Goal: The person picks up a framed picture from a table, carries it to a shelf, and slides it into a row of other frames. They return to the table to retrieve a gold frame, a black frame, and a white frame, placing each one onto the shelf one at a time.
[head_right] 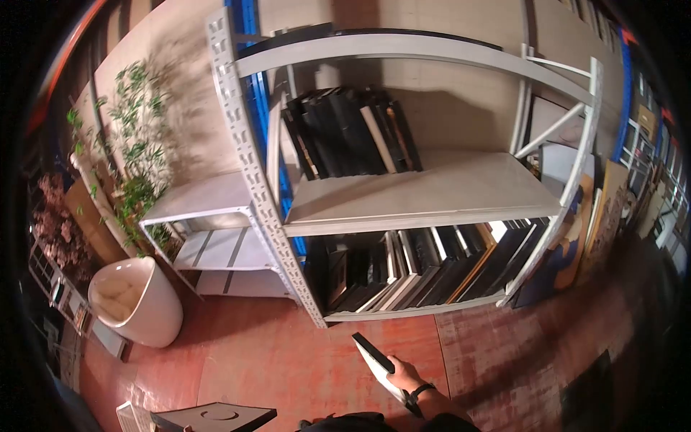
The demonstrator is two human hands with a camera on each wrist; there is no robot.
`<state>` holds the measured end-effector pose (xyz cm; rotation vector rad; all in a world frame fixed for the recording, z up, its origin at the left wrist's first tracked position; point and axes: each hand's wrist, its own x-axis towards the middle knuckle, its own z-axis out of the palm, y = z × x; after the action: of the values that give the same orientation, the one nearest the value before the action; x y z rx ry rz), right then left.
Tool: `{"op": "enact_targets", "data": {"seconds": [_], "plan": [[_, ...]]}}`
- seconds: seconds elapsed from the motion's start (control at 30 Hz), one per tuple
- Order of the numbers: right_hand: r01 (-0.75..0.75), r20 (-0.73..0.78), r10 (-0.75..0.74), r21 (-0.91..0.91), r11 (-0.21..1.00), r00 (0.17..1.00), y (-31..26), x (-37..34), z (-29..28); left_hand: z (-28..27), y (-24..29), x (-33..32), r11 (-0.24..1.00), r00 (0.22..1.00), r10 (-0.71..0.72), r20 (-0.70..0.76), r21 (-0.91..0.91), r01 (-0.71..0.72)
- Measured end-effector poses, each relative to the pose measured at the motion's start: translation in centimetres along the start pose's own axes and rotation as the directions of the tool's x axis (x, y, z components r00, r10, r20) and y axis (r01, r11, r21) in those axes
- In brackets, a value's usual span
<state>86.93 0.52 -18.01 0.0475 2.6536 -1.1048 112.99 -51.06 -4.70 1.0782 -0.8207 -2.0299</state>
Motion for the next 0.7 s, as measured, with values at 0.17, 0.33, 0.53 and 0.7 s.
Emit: {"op": "enact_targets", "data": {"seconds": [0.17,0.33,0.53,0.7], "plan": [[0.316,-0.335,-0.230,0.227,0.921,0.914,-1.0,-4.1,-11.0,-1.1,-6.1,10.6,0.585,0.905,0.322,0.278,0.693,-0.421],[0.441,-0.614,-0.222,0.231,0.867,0.758,-6.6,-9.4,-22.1,1.4,-12.1,17.8,0.854,0.979,-0.107,0.173,0.520,0.002],[0.503,-0.918,-0.217,-0.022,0.864,0.332,-8.5,-10.8,-31.3,8.9,-18.8,17.0,0.758,0.985,-0.171,0.012,0.640,0.124],[0.380,-0.989,-0.127,-0.089,0.921,0.076,-13.9,-9.1,-37.8,12.0,-23.1,19.5,0.797,0.982,-0.188,-0.028,0.580,0.169]]}}
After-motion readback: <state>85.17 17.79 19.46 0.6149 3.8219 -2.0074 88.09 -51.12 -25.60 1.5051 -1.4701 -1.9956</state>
